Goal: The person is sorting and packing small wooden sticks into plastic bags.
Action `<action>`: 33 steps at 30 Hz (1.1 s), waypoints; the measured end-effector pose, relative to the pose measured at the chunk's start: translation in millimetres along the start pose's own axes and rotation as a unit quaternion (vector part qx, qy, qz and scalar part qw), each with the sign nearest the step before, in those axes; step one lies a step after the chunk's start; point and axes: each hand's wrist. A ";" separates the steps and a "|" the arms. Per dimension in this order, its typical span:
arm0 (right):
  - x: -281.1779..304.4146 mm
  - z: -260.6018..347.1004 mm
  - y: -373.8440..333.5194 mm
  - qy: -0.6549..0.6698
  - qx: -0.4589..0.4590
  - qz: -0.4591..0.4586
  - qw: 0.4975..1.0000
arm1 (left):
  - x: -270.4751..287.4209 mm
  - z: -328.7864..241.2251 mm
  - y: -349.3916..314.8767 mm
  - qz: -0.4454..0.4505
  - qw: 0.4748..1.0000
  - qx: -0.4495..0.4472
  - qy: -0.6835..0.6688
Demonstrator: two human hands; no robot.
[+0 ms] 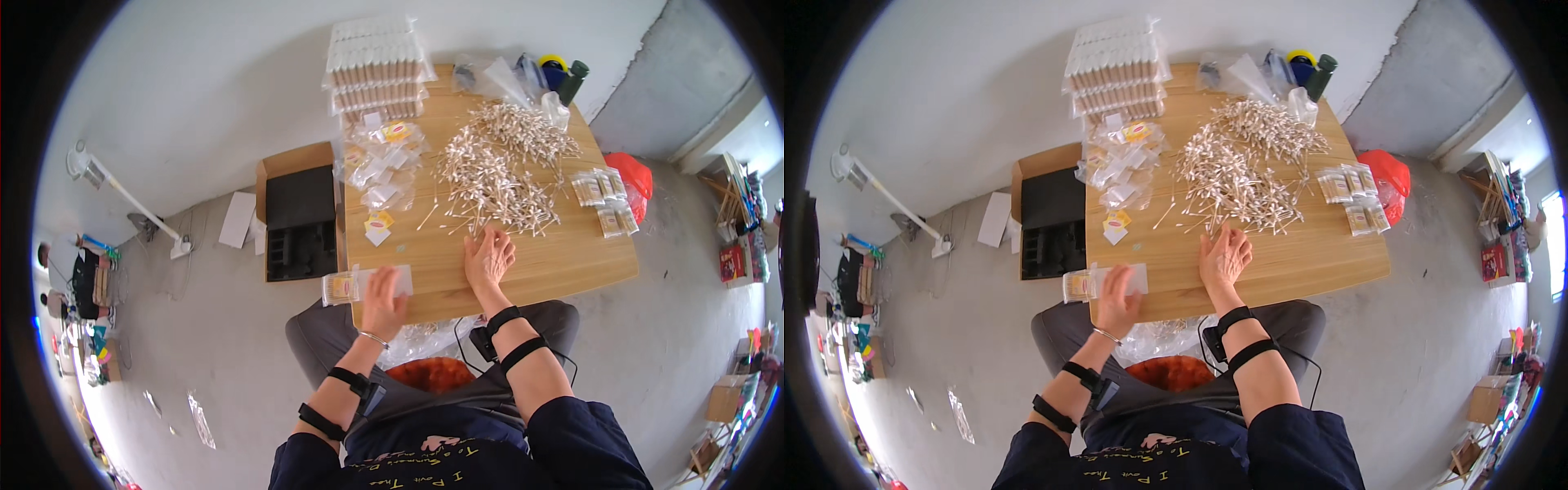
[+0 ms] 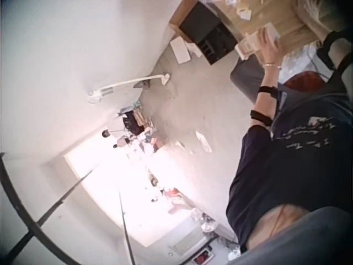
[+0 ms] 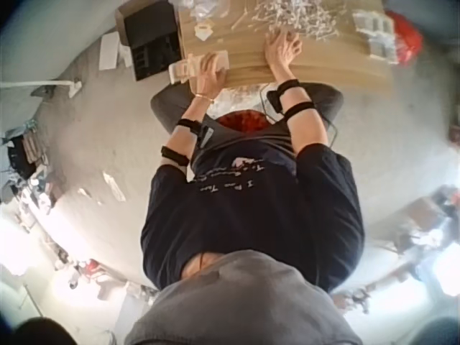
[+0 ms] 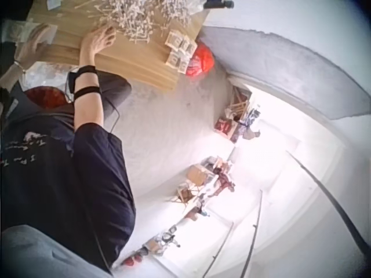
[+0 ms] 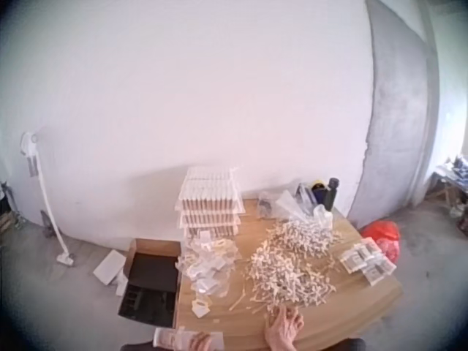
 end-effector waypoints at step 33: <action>7.8 18.5 -56.9 0.150 0.145 0.035 0.977 | -23.2 -11.5 58.0 0.106 0.991 -0.080 0.030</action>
Point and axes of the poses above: each hand's wrist, its own y-axis towards the middle knuckle, its own x-axis out of the back of the hand, z = x × y, and after that the axes turned 11 degrees about x, right-handed
